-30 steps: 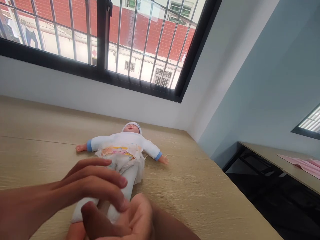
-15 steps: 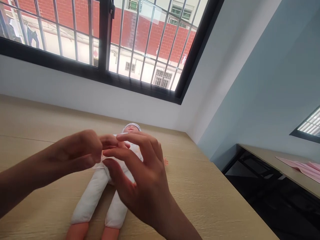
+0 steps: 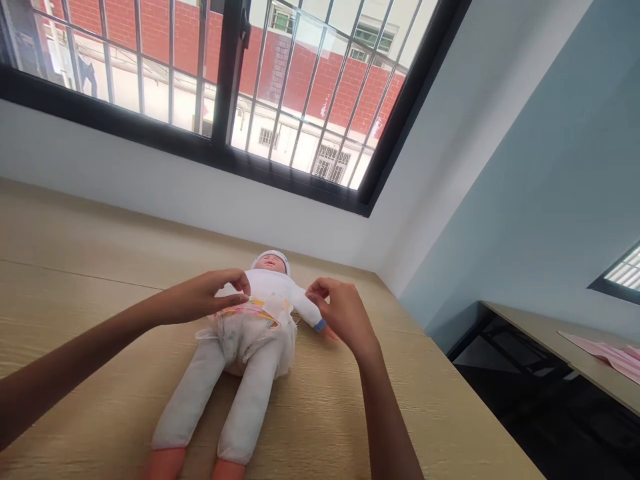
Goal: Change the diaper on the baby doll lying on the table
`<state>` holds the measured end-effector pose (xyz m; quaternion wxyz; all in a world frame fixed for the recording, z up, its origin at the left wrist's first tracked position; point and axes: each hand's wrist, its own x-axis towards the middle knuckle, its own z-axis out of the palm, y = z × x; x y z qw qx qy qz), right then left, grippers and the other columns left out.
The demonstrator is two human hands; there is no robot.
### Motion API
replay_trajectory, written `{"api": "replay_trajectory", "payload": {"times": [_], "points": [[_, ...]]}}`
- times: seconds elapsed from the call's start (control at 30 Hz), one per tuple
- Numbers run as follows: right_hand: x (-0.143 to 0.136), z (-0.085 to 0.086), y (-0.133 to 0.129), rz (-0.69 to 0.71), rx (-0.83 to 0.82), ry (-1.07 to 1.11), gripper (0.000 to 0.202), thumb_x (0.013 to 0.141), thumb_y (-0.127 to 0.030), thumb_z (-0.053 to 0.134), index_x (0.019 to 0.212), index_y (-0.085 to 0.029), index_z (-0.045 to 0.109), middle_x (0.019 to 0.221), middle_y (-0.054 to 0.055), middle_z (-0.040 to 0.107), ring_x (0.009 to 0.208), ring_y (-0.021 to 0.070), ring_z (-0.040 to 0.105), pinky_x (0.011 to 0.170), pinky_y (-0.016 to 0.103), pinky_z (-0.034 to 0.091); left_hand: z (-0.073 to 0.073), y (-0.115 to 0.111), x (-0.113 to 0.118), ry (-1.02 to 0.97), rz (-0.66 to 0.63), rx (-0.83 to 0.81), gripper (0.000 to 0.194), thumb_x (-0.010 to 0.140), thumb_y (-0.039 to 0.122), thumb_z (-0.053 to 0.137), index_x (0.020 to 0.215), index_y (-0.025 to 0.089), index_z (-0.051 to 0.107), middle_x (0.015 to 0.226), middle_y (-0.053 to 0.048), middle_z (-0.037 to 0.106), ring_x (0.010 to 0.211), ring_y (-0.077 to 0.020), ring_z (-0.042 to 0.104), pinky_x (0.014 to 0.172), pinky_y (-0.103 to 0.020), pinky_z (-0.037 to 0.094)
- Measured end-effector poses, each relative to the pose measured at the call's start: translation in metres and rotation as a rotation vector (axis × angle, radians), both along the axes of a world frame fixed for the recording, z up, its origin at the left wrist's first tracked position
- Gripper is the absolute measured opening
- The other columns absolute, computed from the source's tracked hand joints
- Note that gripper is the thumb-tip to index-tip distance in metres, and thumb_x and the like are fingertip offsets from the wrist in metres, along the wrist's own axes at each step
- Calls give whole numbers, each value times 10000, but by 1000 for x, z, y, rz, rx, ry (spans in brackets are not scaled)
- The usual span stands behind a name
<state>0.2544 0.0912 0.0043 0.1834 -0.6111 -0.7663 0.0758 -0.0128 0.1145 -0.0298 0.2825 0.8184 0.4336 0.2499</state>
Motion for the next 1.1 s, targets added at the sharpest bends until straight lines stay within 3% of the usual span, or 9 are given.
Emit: {"api": "replay_trajectory", "payload": {"times": [0.17,0.3,0.4,0.5,0.6,0.8,0.93,1.03,1.1], "points": [[43,-38,52,-229,-413,-299,181,940,-325,629,969,-151,666,1012,43,688,919,174,658,851,378,555,-32,26,-5,195,91,-64,575,767,612,565,1121,158,563,1117,-157,628,1013,-343,584,851,-414,429],[64,-52,69,-324,-665,-411,249,946,-336,625,1104,-144,638,1080,60,675,922,176,668,823,378,578,-32,38,-17,253,63,-155,779,679,700,619,1236,169,498,1090,-123,632,951,-290,584,760,-339,439],[72,-52,73,-379,-754,-447,282,947,-331,623,1163,-148,617,1123,70,663,952,186,666,833,390,579,-25,43,-27,252,10,-237,658,625,706,654,1019,187,563,902,-51,617,792,-218,554,627,-274,402],[79,-51,75,-424,-817,-454,300,947,-328,624,1190,-153,606,1153,75,653,975,194,662,843,398,579,-23,46,-32,228,-33,-284,562,595,713,677,766,208,499,733,9,498,640,-151,437,541,-248,322],[88,-53,74,-469,-857,-436,314,948,-336,622,1204,-155,600,1172,79,645,988,199,659,845,402,578,-25,49,-33,206,-59,-289,564,592,706,697,704,212,447,696,27,422,618,-134,363,530,-240,285],[110,-53,64,-561,-838,-402,302,948,-338,622,1185,-151,608,1148,75,656,968,192,665,835,393,581,-26,51,-34,179,-91,-297,527,602,646,724,693,209,444,690,26,425,637,-138,358,544,-237,282],[113,-37,56,-589,-652,-395,324,939,-328,633,1218,-166,599,1236,90,624,1068,224,638,912,449,555,-23,49,-33,110,-121,-305,508,621,646,705,692,207,461,661,30,410,616,-131,345,529,-235,270],[91,-23,47,-472,-408,-322,386,929,-320,641,1282,-185,564,1329,107,573,1168,259,589,989,501,505,-25,48,-29,33,-98,-276,523,624,678,683,713,200,488,656,37,374,615,-127,326,530,-237,264],[62,-20,39,-294,-251,-225,404,933,-331,633,1302,-193,545,1326,105,579,1169,247,588,1009,476,489,-32,50,-23,-18,-64,-244,545,635,702,656,770,192,520,686,29,406,650,-137,370,558,-240,296]]}}
